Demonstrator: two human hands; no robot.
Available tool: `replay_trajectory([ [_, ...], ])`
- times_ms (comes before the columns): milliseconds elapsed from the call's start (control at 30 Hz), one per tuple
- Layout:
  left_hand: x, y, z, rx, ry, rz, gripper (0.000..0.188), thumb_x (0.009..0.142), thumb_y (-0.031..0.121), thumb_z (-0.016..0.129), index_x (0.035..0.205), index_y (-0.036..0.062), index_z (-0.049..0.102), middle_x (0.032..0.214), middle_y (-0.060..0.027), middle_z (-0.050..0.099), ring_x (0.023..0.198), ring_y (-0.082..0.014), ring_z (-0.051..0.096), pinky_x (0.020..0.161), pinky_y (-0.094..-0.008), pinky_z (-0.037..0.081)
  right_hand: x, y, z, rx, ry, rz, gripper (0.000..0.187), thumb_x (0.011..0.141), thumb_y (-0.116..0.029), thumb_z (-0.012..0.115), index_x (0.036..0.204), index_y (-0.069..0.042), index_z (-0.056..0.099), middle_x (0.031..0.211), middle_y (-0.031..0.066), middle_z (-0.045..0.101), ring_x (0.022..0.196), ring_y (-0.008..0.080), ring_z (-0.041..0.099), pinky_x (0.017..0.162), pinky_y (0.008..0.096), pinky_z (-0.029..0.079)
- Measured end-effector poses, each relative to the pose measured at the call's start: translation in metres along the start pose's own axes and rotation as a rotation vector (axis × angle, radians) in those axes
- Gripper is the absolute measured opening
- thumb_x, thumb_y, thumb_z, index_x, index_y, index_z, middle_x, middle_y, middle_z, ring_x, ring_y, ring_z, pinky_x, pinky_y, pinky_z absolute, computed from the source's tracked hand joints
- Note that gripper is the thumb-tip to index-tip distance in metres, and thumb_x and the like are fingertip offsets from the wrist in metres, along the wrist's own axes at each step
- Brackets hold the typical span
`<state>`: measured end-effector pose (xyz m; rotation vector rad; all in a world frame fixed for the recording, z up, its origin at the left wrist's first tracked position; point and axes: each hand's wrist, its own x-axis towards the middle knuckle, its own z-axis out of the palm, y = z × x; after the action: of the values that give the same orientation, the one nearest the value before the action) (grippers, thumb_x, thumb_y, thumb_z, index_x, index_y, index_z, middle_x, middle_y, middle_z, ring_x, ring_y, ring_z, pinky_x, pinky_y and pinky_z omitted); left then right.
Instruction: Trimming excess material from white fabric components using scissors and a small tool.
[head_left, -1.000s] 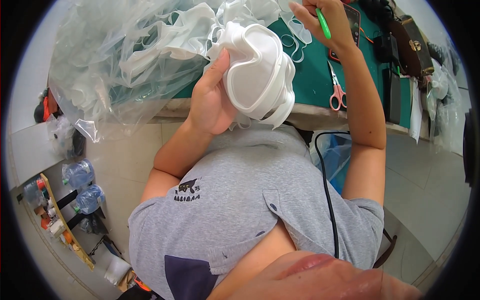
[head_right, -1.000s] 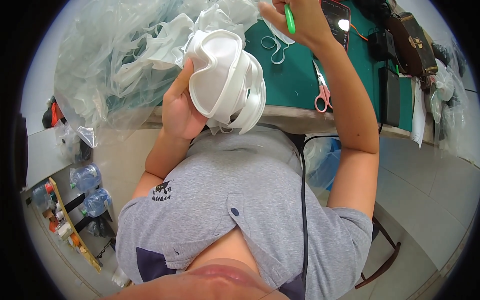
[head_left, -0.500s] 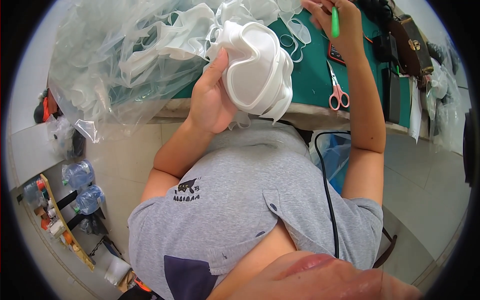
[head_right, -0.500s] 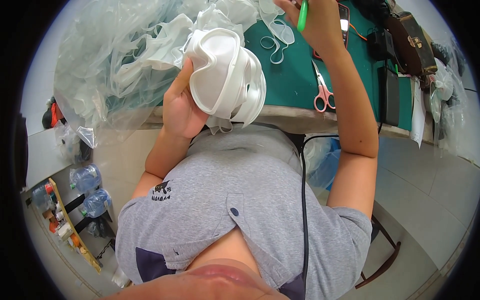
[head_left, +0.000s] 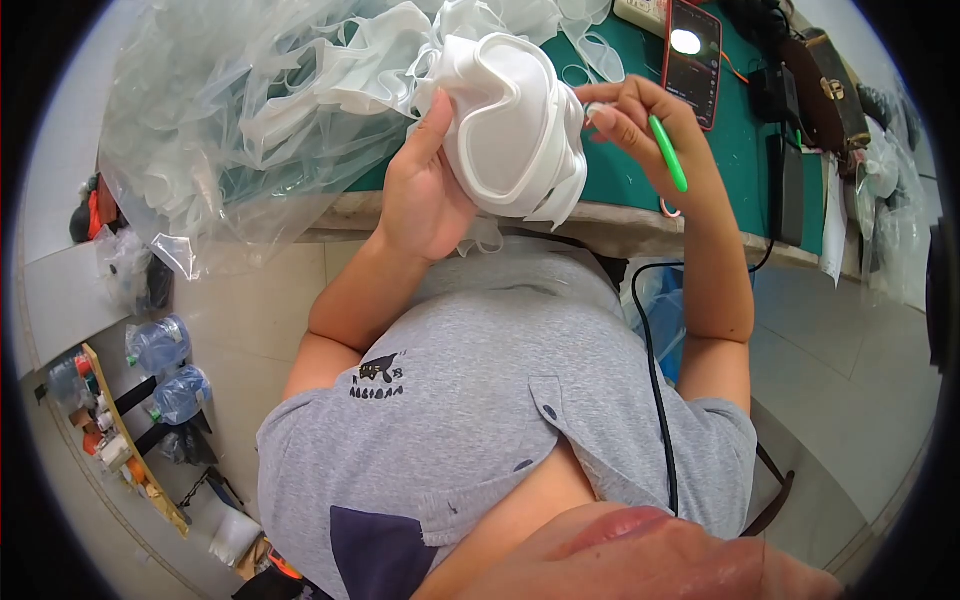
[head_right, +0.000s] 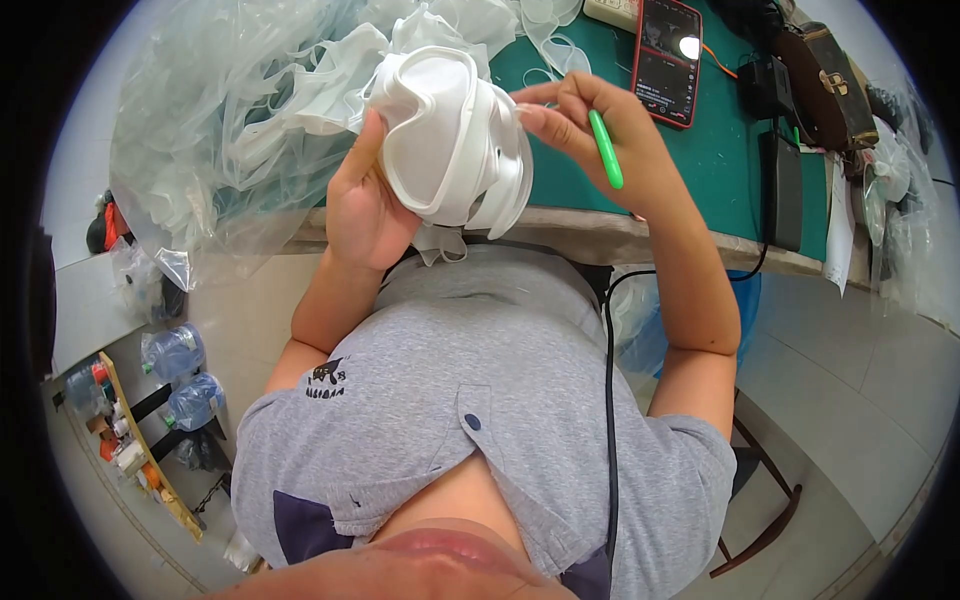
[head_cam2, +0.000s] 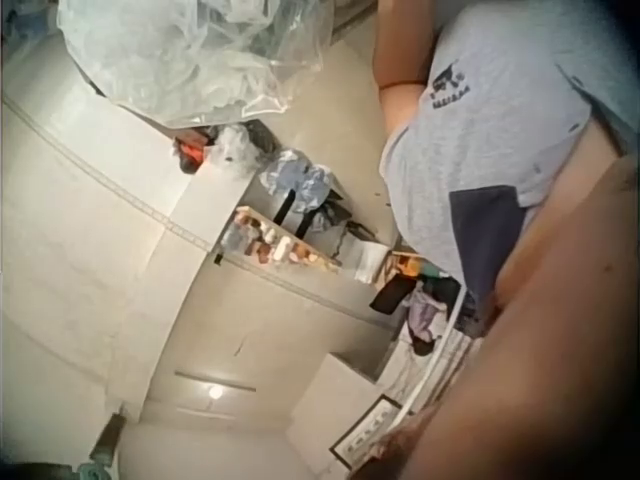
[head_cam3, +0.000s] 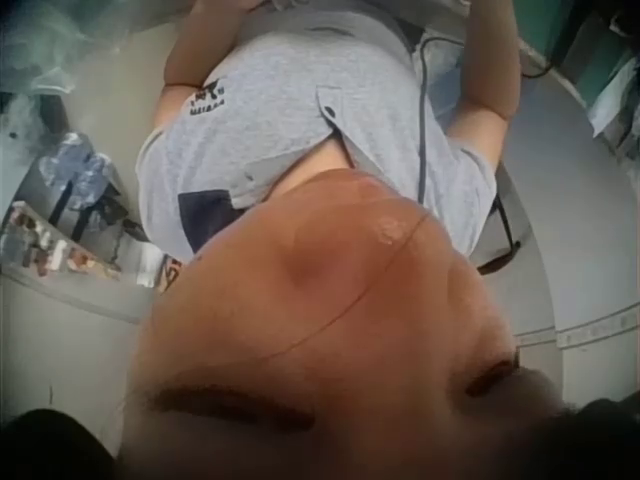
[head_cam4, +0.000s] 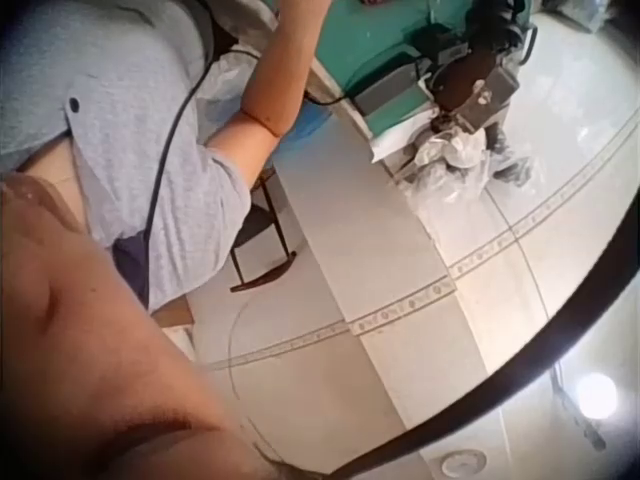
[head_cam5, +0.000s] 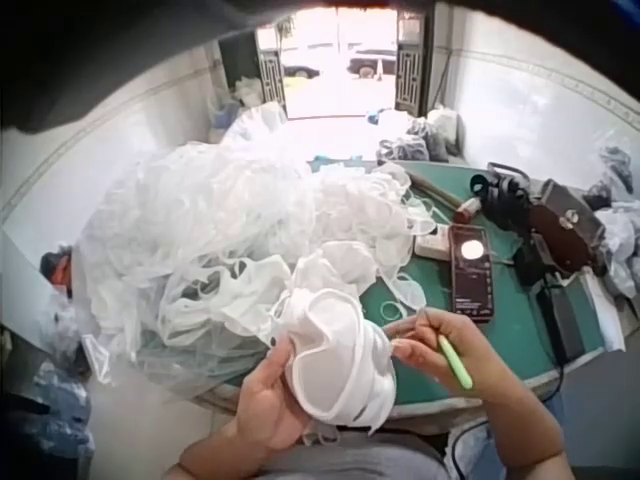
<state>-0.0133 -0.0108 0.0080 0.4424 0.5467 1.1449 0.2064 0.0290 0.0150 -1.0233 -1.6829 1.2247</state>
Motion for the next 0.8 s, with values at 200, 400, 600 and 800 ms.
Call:
replay_trajectory([
  [200, 0.001, -0.002, 0.002, -0.006, -0.015, 0.001, 0.05, 0.1, 0.039, 0.032, 0.137, 0.0054, 0.036, 0.133, -0.0073, 0.048, 0.121, -0.0209, 0.048, 0.102, -0.0391, 0.038, -0.015, 0.001, 0.001, -0.057, 0.242, -0.025, 0.035, 0.088, -0.008, 0.063, 0.064, -0.008, 0.036, 0.091, 0.0126, 0.067, 0.074, 0.0114, 0.059, 0.067, 0.0234, 0.049],
  [400, -0.003, 0.002, 0.003, -0.04, -0.022, -0.015, 0.049, 0.1, 0.039, 0.032, 0.137, 0.0065, 0.036, 0.133, -0.0065, 0.048, 0.122, -0.0213, 0.047, 0.102, -0.0398, 0.039, -0.022, 0.016, -0.009, -0.401, 0.315, -0.296, 0.027, 0.079, 0.0, 0.057, 0.062, -0.006, 0.037, 0.073, 0.0069, 0.061, 0.06, 0.0079, 0.049, 0.053, 0.0195, 0.038],
  [600, 0.001, 0.008, -0.001, -0.12, -0.043, -0.052, 0.052, 0.1, 0.041, 0.032, 0.139, 0.0062, 0.034, 0.136, -0.0089, 0.045, 0.126, -0.0241, 0.044, 0.105, -0.0433, 0.035, -0.022, 0.013, 0.01, 0.026, 0.221, 0.21, 0.03, 0.09, -0.03, 0.056, 0.078, -0.003, 0.054, 0.087, 0.0091, 0.065, 0.063, 0.0081, 0.053, 0.05, 0.0196, 0.038],
  [800, 0.005, 0.006, -0.015, -0.422, -0.294, -0.11, 0.062, 0.095, 0.046, 0.042, 0.14, 0.0051, 0.032, 0.139, -0.0126, 0.043, 0.129, -0.0278, 0.039, 0.109, -0.0469, 0.029, -0.024, 0.011, 0.022, 0.63, 0.047, 0.207, 0.035, 0.085, -0.017, 0.067, 0.073, -0.011, 0.036, 0.086, 0.0048, 0.057, 0.079, 0.0089, 0.053, 0.072, 0.0221, 0.045],
])
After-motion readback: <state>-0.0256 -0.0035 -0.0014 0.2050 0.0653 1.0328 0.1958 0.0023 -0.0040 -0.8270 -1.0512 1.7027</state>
